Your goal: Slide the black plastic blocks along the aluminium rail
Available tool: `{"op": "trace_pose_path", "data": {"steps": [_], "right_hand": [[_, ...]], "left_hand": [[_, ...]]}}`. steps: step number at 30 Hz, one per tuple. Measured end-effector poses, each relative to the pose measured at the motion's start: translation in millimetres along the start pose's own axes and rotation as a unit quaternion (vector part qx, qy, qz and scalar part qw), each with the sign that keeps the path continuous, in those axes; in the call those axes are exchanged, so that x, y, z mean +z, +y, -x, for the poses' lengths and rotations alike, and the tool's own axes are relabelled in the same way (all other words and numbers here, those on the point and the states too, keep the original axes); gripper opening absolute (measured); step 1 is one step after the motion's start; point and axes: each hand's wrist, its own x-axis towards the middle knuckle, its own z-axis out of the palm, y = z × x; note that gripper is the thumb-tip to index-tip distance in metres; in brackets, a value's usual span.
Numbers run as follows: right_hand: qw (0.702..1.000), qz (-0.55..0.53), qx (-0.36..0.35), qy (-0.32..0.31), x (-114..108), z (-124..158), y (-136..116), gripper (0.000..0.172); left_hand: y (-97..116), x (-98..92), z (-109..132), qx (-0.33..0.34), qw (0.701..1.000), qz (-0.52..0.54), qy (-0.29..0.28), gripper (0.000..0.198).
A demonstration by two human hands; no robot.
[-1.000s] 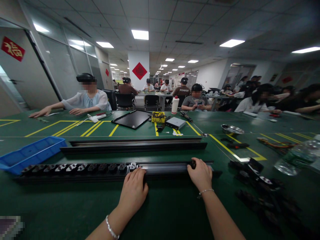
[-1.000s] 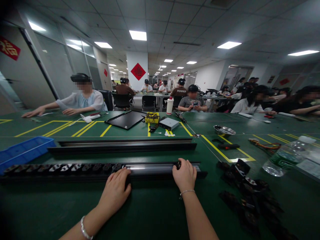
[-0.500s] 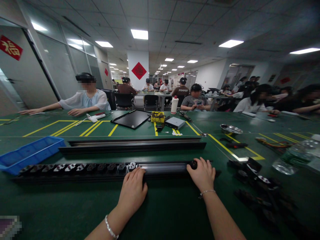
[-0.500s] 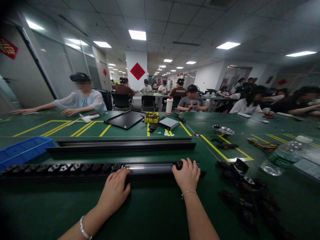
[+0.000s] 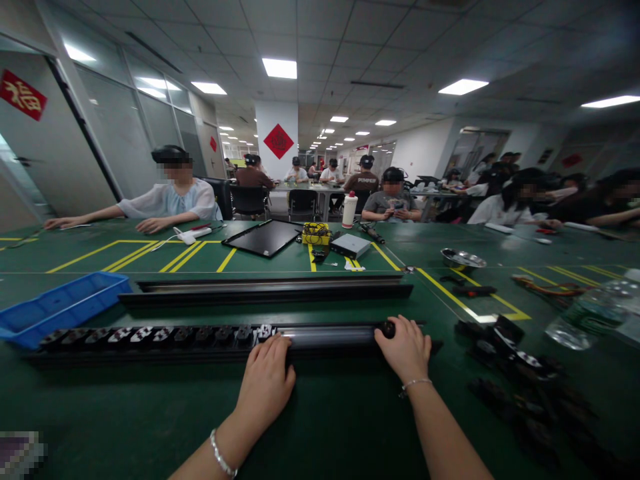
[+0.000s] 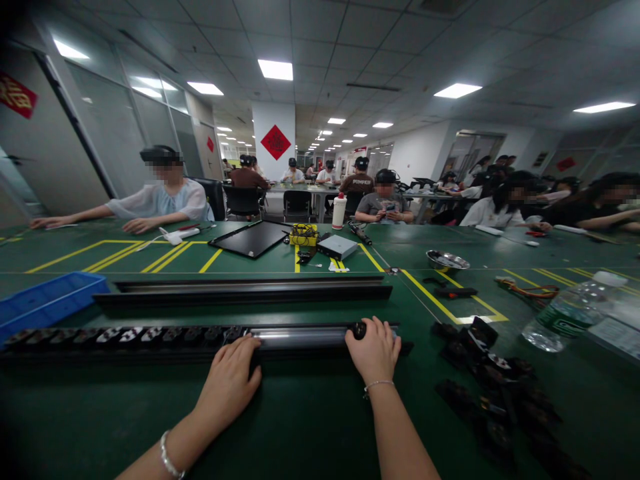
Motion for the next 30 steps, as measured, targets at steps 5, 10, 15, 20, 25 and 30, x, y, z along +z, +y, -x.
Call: {"op": "trace_pose_path", "data": {"steps": [5,10,15,20,25,30], "right_hand": [[1.000,-0.006,-0.006,0.002,-0.5,-1.0,1.2,0.048],[1.000,-0.006,-0.013,-0.005,-0.5,-1.8,2.9,0.049],[1.000,-0.001,-0.018,0.003,-0.1,-0.8,3.8,0.047],[0.999,-0.003,-0.025,0.021,-0.4,-0.8,4.9,0.044],[1.000,-0.005,-0.027,0.015,-2.3,-2.2,5.8,0.043],[0.999,-0.009,-0.028,0.013,-3.2,-2.6,6.7,0.044]], "left_hand": [[-1.3,1.4,0.3,0.002,1.000,0.001,0.004,0.038],[-1.3,1.4,0.3,0.006,1.000,-0.004,0.014,0.037],[-0.1,0.5,-0.1,0.004,1.000,-0.004,0.010,0.038],[1.2,-0.6,-0.1,0.003,1.000,-0.010,0.010,0.038],[1.1,-1.2,-0.1,0.009,1.000,-0.015,0.019,0.038],[1.8,-2.2,-0.3,0.009,1.000,-0.014,0.020,0.036]]}}
